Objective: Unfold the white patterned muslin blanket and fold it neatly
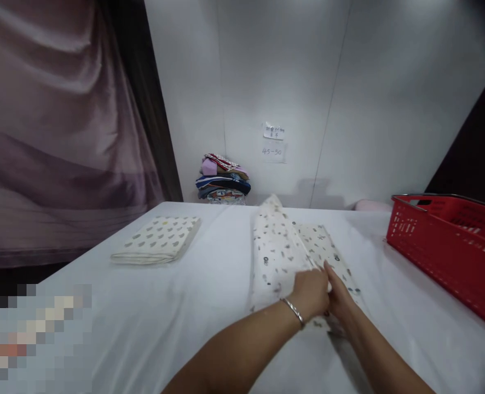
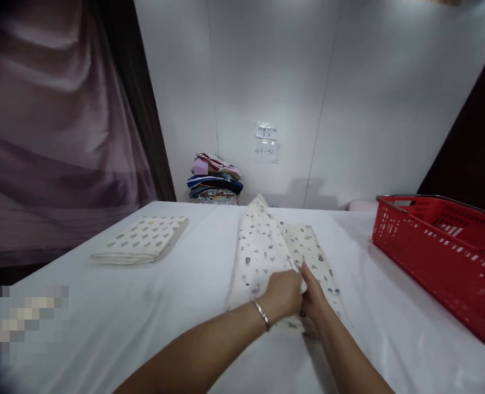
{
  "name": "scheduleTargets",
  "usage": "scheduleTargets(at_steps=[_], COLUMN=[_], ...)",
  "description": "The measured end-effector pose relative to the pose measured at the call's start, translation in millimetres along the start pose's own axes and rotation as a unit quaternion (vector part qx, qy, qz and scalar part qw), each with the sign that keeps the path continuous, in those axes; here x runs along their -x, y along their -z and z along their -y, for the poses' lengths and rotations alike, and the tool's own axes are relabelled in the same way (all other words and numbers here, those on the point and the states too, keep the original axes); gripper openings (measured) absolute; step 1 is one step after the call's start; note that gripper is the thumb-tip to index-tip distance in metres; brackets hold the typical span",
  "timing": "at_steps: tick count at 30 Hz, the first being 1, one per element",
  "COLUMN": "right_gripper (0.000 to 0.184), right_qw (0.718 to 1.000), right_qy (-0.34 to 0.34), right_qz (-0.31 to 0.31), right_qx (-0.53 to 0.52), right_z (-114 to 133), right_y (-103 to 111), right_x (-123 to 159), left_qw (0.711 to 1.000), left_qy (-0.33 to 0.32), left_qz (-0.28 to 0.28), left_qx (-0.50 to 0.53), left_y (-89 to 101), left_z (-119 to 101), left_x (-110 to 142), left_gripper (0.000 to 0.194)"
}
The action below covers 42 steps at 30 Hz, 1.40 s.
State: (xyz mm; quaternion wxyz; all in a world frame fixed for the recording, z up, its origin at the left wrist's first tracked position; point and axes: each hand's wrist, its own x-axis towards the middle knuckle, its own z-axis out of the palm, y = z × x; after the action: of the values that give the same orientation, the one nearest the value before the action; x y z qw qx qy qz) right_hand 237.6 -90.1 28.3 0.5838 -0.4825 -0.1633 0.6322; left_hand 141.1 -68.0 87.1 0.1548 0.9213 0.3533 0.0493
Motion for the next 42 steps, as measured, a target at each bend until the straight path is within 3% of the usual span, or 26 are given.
scheduleTargets(at_steps=[3, 7, 14, 20, 27, 32, 36, 39, 42], right_gripper=[0.047, 0.038, 0.033, 0.026, 0.016, 0.016, 0.024, 0.025, 0.023], right_qw=[0.999, 1.0, 0.996, 0.988, 0.988, 0.987, 0.983, 0.985, 0.983], right_qy=[-0.032, -0.007, 0.043, -0.008, -0.017, -0.016, -0.063, 0.038, 0.1], right_qz=[-0.009, 0.011, 0.041, -0.009, -0.001, 0.025, 0.053, 0.033, 0.002], right_qx=[-0.006, -0.006, 0.07, 0.155, 0.153, 0.161, 0.162, 0.164, 0.155], right_z=[0, -8, -9, -9, -18, -20, 8, 45, 66], right_y=[24, 36, 35, 30, 42, 43, 39, 43, 62], right_x=[13, 21, 23, 29, 43, 45, 50, 58, 65], left_qw=[0.999, 0.999, 0.995, 0.988, 0.975, 0.969, 0.969, 0.97, 0.976], left_qy=[-0.031, -0.03, -0.044, -0.082, -0.133, -0.173, -0.149, -0.126, -0.121], left_qz=[0.021, 0.009, -0.023, -0.069, -0.117, -0.122, -0.154, -0.168, -0.157], left_qx=[0.008, 0.038, 0.087, 0.115, 0.131, 0.128, 0.126, 0.125, 0.094], left_y=[-34.0, -57.0, -63.9, -69.5, -82.5, -76.5, -52.6, -36.1, -35.9], left_z=[-10, 0, 4, 6, 10, 24, 45, 60, 70], left_x=[8, 17, 24, 30, 44, 53, 57, 60, 65], left_gripper=[0.028, 0.027, 0.028, 0.024, 0.018, 0.018, 0.019, 0.024, 0.036])
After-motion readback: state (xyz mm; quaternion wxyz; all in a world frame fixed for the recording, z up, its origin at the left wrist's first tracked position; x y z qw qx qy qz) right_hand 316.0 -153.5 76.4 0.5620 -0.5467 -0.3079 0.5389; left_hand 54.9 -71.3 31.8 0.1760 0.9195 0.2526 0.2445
